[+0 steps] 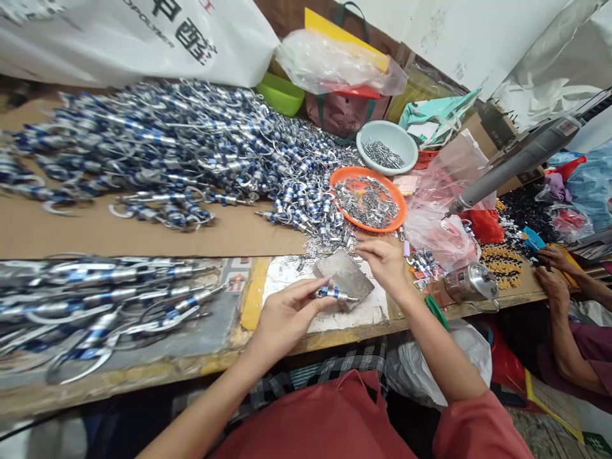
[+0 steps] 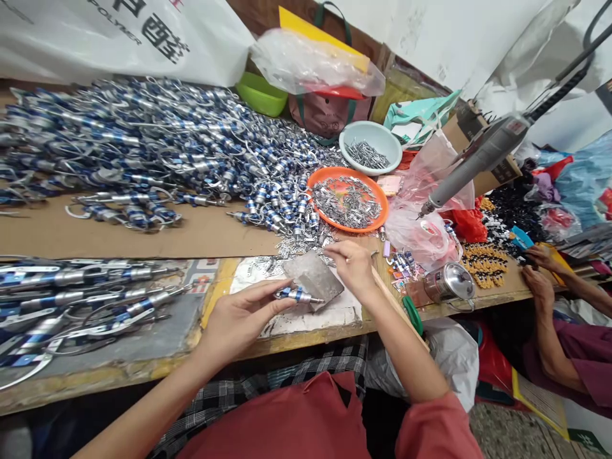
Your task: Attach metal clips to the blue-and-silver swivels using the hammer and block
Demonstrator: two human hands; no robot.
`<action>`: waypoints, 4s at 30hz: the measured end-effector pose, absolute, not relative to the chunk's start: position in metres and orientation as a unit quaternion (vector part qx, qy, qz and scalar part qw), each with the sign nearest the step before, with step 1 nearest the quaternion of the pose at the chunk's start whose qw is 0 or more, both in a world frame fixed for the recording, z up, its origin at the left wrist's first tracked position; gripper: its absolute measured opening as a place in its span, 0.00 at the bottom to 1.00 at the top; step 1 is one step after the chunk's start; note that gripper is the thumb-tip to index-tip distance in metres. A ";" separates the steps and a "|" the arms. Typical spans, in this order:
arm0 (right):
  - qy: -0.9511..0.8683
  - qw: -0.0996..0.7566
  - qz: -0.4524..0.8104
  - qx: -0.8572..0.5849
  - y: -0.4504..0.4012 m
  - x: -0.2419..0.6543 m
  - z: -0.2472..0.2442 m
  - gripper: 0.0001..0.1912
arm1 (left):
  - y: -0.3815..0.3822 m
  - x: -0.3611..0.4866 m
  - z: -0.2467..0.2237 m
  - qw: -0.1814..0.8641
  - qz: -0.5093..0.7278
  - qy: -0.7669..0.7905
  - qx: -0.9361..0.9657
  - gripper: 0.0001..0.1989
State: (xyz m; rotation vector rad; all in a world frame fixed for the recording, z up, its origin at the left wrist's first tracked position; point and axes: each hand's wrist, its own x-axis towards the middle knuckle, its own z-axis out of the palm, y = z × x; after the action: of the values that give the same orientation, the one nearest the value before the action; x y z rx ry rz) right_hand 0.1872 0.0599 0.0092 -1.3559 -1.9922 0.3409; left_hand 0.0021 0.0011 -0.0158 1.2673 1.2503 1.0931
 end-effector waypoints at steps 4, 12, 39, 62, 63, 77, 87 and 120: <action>-0.785 0.389 0.232 -0.423 0.020 0.161 0.021 0.08 | -0.002 0.002 -0.017 0.492 0.451 0.513 0.540 0.15; -0.775 0.400 0.257 -0.416 0.004 0.152 0.018 0.09 | -0.005 0.002 -0.015 0.496 0.431 0.547 0.518 0.15; -0.897 0.367 -0.031 -0.245 -0.008 0.187 0.006 0.13 | -0.001 -0.006 0.012 0.567 0.439 0.483 0.502 0.02; -0.749 0.353 0.189 -0.528 0.021 0.191 0.008 0.08 | -0.009 0.009 -0.005 0.699 0.459 0.396 0.381 0.40; -0.760 0.314 0.147 -0.549 0.032 0.194 0.004 0.09 | -0.006 0.008 -0.004 0.711 0.444 0.393 0.377 0.41; -0.835 0.158 0.062 -0.523 0.076 0.209 -0.008 0.14 | 0.017 -0.001 -0.003 0.779 0.335 0.363 0.386 0.49; -0.874 0.295 0.091 -0.376 0.010 0.182 0.013 0.13 | 0.018 -0.001 -0.009 0.784 0.367 0.351 0.358 0.51; -0.797 0.331 0.187 -0.469 0.006 0.170 0.005 0.11 | 0.018 0.000 -0.006 0.777 0.361 0.366 0.363 0.49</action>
State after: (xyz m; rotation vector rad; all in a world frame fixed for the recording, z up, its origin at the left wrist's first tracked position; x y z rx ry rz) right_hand 0.1697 0.0058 0.0046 -1.2261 -2.0847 0.4878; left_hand 0.0000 0.0183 -0.0062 0.7857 0.7917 0.7807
